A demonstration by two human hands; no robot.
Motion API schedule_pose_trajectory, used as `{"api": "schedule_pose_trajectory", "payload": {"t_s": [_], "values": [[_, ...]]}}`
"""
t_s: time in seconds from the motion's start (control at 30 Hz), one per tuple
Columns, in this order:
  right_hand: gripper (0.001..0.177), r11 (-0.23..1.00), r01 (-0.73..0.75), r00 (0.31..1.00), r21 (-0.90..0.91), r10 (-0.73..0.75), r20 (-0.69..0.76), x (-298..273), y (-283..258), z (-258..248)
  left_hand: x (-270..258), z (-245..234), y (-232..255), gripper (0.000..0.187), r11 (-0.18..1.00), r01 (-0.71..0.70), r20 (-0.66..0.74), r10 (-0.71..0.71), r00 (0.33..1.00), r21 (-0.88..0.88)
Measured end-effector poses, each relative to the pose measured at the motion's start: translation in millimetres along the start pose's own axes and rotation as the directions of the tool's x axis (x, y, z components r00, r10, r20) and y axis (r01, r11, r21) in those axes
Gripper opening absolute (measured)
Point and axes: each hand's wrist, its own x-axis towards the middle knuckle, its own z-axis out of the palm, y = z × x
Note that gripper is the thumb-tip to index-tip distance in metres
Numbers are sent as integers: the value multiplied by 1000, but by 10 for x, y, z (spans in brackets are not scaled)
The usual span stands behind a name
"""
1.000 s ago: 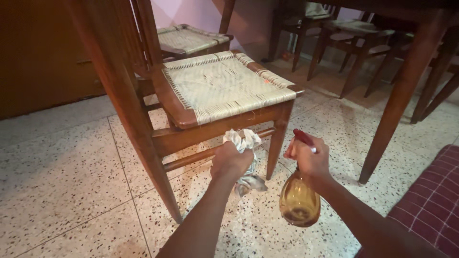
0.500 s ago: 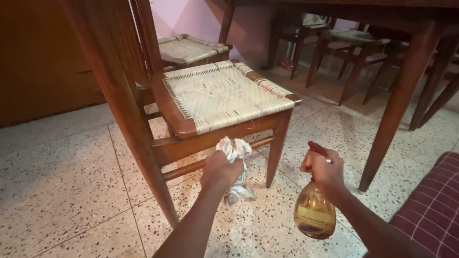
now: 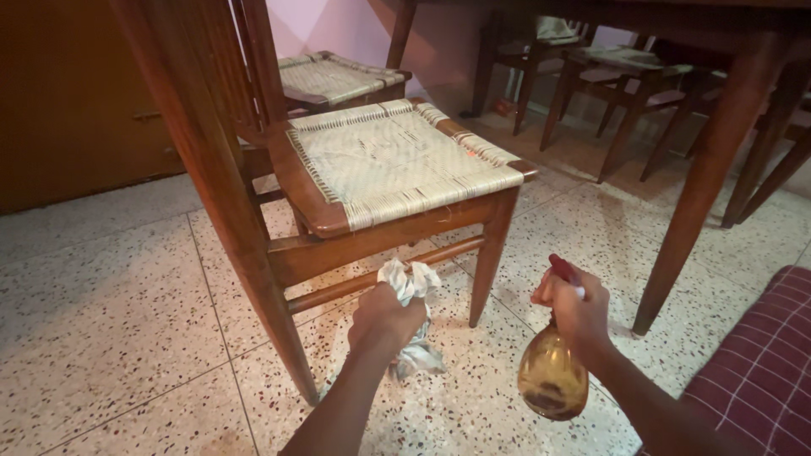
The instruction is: The person wipes the wooden legs, rungs, and frame of a chair using a cloth, applying liquid from a spray bottle to the surface.
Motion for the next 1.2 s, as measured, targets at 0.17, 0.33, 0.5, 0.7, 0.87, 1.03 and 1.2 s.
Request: {"api": "schedule_pose_trajectory", "payload": {"t_s": [0.17, 0.33, 0.5, 0.7, 0.87, 1.03, 1.2], "values": [[23, 986, -157, 984, -51, 152, -96, -46, 30, 48, 66, -15, -108, 50, 1000, -7, -25, 7, 1000, -2], [17, 992, -123, 985, -33, 118, -124, -73, 80, 63, 90, -65, -178, 48, 1000, -18, -40, 18, 999, -8], [18, 990, -139, 978, 2, 138, -158, -91, 160, 14, 118, -102, -191, 49, 1000, 4, -27, -3, 1000, 21], [20, 966, -198, 974, -167, 175, -144, -200, 165, 35, 121, -93, -245, 49, 1000, 28, -16, -28, 999, 3], [15, 938, -172, 978, -302, 127, -163, -255, 188, 93, 168, -55, -330, 51, 999, 35, -11, -35, 999, -4], [35, 773, -189, 975, -605, 221, -22, -566, 265, 477, 256, 143, -449, 53, 999, 40, 36, -39, 999, -28], [47, 619, -278, 951, -735, 286, -119, -1017, 280, 751, 366, 430, -560, 53, 1000, 30, 67, -30, 997, 6]]}}
